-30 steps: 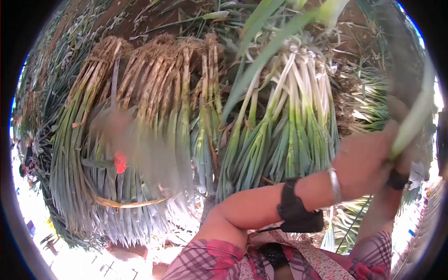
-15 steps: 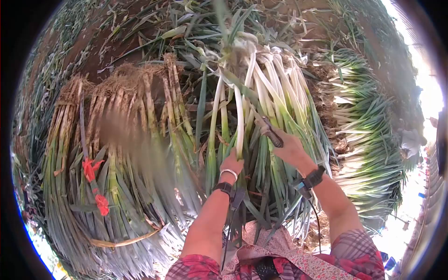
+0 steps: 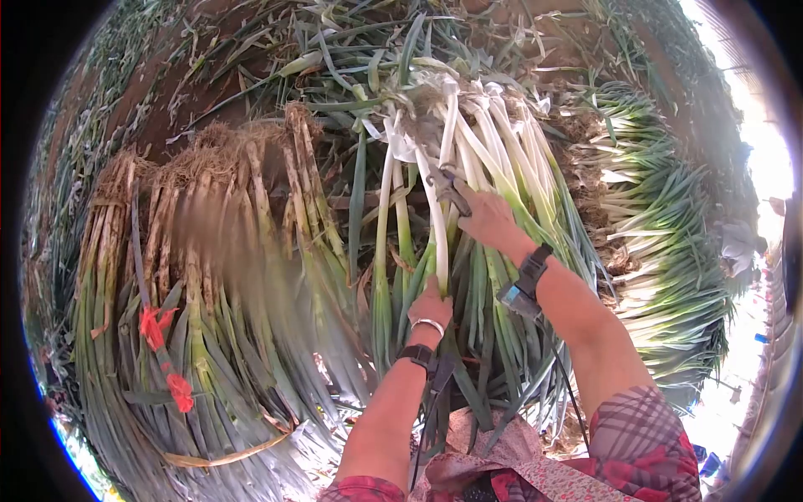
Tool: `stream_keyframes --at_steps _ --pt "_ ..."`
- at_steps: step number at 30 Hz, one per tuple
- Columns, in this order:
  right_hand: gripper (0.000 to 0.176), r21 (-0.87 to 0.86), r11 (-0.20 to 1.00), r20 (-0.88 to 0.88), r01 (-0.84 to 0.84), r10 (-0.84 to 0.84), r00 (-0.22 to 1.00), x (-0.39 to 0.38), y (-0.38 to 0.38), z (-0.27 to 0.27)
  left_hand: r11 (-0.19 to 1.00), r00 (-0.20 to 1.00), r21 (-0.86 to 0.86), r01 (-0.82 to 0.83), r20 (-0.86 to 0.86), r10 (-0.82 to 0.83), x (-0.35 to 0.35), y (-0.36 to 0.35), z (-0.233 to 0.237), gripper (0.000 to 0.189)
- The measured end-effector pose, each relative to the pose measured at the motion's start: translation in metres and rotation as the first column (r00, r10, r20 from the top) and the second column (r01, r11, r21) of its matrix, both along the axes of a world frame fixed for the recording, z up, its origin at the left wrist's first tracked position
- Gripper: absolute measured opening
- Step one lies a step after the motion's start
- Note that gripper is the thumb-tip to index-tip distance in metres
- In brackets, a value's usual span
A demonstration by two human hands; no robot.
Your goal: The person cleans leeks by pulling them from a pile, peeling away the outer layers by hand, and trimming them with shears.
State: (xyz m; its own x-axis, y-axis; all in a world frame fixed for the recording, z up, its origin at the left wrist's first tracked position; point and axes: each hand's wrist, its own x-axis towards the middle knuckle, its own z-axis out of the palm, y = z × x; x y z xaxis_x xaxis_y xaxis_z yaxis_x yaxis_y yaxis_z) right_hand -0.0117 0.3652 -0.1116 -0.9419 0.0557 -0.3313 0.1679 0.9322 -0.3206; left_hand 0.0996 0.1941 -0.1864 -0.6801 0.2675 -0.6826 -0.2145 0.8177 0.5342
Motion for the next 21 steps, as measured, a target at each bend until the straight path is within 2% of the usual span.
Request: stream_keyframes --at_steps 4,6,8,9,11,12,13,14,15,18,21 --pt "0.069 0.001 0.999 -0.051 0.037 -0.037 0.998 -0.009 -0.010 0.001 0.995 0.995 0.006 0.096 0.004 -0.096 -0.015 -0.010 0.005 0.059" --pt "0.069 -0.023 0.999 -0.038 0.026 -0.027 0.999 0.001 -0.020 0.008 0.995 0.937 -0.018 0.093 -0.337 -0.094 -0.029 -0.025 -0.009 0.060" --pt "0.059 0.011 0.999 0.069 -0.038 0.037 0.997 0.011 -0.027 0.008 0.973 0.895 -0.024 -0.229 -0.399 0.200 -0.059 -0.033 -0.017 0.047" --pt "0.061 0.010 0.998 0.067 -0.055 0.054 0.996 0.014 -0.026 0.000 0.972 0.893 -0.023 -0.233 -0.402 0.204 -0.067 -0.035 -0.040 0.047" --pt "0.061 0.018 0.999 0.055 -0.039 0.038 0.998 0.011 -0.024 -0.013 0.865 0.725 -0.084 -0.495 -0.589 0.357 -0.075 -0.036 -0.100 0.036" --pt "0.061 0.024 0.999 0.048 -0.021 0.020 0.999 0.009 -0.025 -0.018 0.866 0.726 -0.087 -0.493 -0.589 0.354 -0.081 -0.041 -0.094 0.036" --pt "0.061 0.023 1.000 0.048 -0.021 0.019 0.999 0.005 -0.027 -0.018 0.868 0.827 -0.001 -0.497 -0.301 0.474 -0.086 -0.045 -0.080 0.034" --pt "0.061 0.008 1.000 0.040 -0.004 0.004 0.999 0.001 -0.028 -0.017 0.849 0.852 0.079 -0.523 0.024 0.523 -0.090 -0.046 -0.068 0.031" --pt "0.061 -0.007 1.000 0.033 0.013 -0.013 0.999 -0.002 -0.029 -0.017 0.822 0.822 0.219 -0.527 -0.115 0.558 -0.071 -0.044 -0.109 0.031" --pt "0.064 -0.080 0.996 -0.050 0.046 -0.050 0.997 -0.011 -0.026 -0.033 0.794 0.776 0.299 -0.529 -0.208 0.596 -0.036 -0.035 -0.077 0.027" --pt "0.064 -0.072 0.994 -0.007 0.081 -0.082 0.997 -0.019 -0.028 -0.038 0.768 0.780 0.377 -0.518 -0.159 0.605 -0.010 -0.035 -0.074 0.024"
